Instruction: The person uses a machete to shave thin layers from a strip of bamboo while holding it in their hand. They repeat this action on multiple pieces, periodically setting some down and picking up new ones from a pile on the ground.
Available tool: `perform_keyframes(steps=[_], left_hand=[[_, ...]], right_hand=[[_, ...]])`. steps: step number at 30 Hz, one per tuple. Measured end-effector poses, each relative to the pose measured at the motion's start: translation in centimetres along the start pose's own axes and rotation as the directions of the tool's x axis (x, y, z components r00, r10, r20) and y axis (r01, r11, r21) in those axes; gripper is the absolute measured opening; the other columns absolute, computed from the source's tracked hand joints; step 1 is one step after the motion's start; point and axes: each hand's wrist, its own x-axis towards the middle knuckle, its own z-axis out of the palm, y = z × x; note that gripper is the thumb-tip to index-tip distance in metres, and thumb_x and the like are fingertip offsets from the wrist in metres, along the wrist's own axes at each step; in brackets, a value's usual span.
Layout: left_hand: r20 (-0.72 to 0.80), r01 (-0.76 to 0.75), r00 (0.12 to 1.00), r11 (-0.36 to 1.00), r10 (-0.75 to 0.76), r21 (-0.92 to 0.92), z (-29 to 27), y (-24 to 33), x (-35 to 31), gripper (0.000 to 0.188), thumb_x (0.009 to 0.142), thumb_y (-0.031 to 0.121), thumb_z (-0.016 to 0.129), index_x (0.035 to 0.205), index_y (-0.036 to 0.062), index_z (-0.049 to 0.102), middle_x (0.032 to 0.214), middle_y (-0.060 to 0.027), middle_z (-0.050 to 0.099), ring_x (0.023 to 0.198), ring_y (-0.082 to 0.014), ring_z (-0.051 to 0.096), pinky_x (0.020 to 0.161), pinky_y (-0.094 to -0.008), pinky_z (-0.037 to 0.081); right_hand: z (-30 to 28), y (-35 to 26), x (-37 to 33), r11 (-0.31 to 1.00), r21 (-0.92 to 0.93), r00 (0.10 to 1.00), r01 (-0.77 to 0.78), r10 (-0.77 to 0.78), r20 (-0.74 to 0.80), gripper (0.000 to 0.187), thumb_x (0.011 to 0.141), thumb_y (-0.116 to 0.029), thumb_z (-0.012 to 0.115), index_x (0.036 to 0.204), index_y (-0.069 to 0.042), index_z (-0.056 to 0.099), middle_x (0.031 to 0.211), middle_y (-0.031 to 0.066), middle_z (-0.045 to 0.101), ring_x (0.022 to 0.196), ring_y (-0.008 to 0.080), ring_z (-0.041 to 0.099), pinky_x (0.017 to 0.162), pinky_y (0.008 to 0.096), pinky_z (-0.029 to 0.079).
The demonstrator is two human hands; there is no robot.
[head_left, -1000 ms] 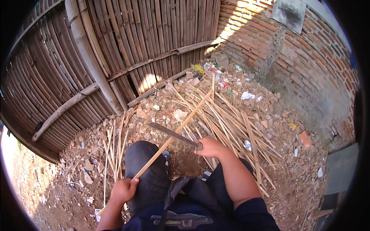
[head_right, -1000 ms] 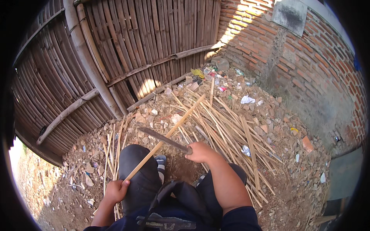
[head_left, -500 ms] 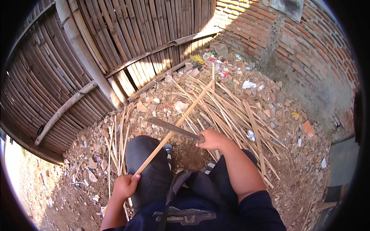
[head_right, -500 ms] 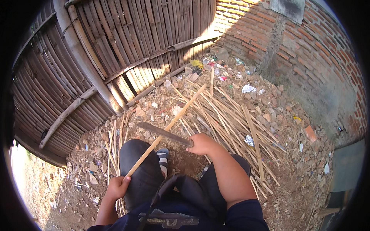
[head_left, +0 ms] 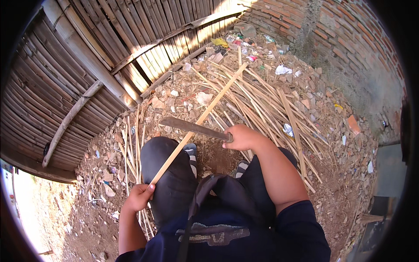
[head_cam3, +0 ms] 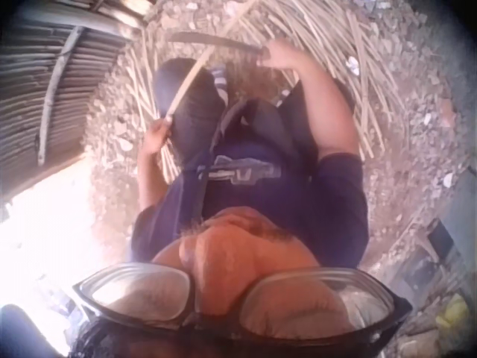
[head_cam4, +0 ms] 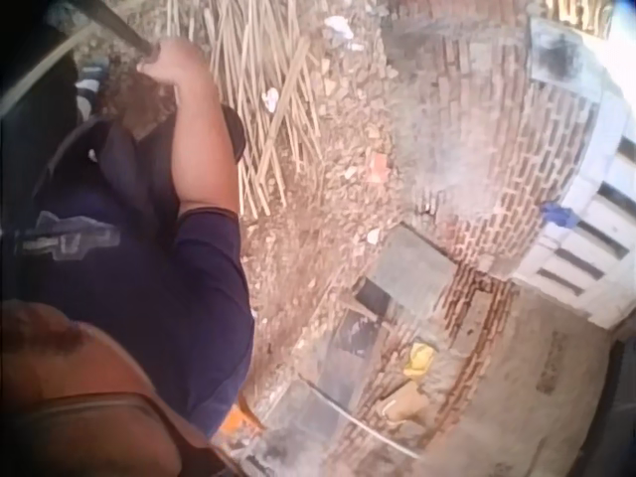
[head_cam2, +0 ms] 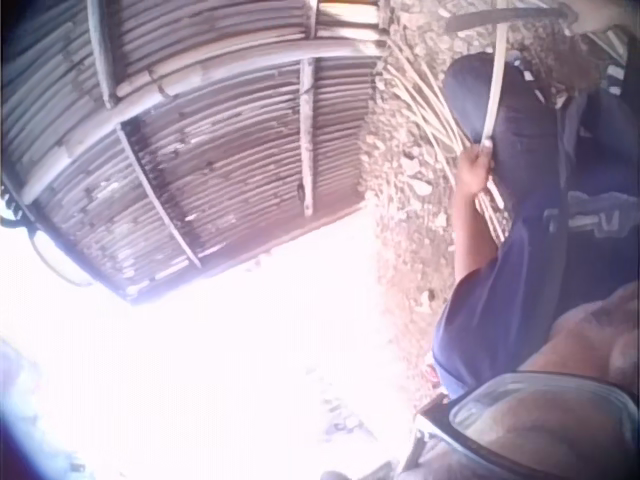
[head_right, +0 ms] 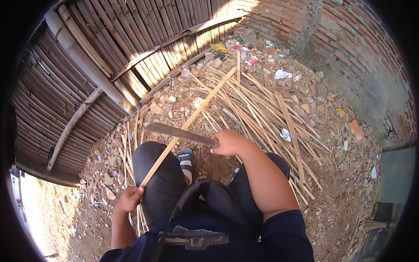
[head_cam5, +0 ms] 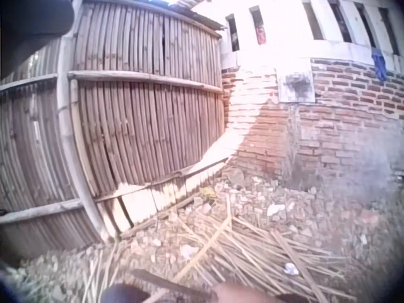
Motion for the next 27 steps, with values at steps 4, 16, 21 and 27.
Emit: perform_keyframes(steps=[4,16,21,27], left_hand=[[0.103,0.009,0.995,0.978,0.013,-0.207,-0.3,-1.0,0.6,0.061,0.106,0.053,0.054,0.068,0.0057,0.062,0.056,0.0012,0.05,0.051,-0.01,0.042,0.051,-0.0277,0.034],[-0.228,-0.013,0.972,0.986,0.052,0.169,1.9,2.3,-1.5,0.065,0.106,0.054,0.052,0.071,0.0011,0.066,0.057,-0.0092,0.058,0.056,-0.0204,0.058,0.057,-0.0388,0.046],[-0.266,-0.141,0.934,0.929,0.24,0.342,2.7,3.2,-2.6,0.056,0.104,0.045,0.059,0.066,0.0027,0.06,0.057,-0.0185,0.059,0.053,-0.0347,0.061,0.054,-0.0453,0.047],[-0.424,-0.043,0.812,0.766,0.4,0.641,4.5,4.1,-3.5,0.037,0.1,0.034,0.063,0.076,0.0068,0.056,0.061,-0.021,0.063,0.057,-0.0441,0.065,0.053,-0.0546,0.05]], right_hand=[[0.6,-0.3,-0.1,0.998,0.012,0.998,0.061,-0.061,-0.007,0.046,0.083,-0.037,0.08,0.117,-0.008,0.073,0.095,0.0211,0.073,0.095,0.0386,0.071,0.086,0.0461,0.055],[-1.5,-3.0,-1.3,0.999,-0.037,0.967,-0.004,-0.006,-0.256,0.039,0.082,-0.034,0.079,0.11,-0.007,0.073,0.09,0.0213,0.072,0.09,0.0417,0.07,0.081,0.0508,0.055],[-0.4,-2.2,-2.0,0.979,-0.111,0.953,0.171,-0.193,-0.233,0.036,0.078,-0.035,0.082,0.101,-0.009,0.073,0.074,0.0173,0.068,0.077,0.0389,0.069,0.07,0.0502,0.053],[-0.5,-3.2,-1.3,0.965,-0.231,0.972,0.124,-0.165,-0.169,0.029,0.08,-0.031,0.076,0.1,-0.01,0.072,0.088,0.0167,0.073,0.09,0.0389,0.071,0.079,0.0519,0.057]])
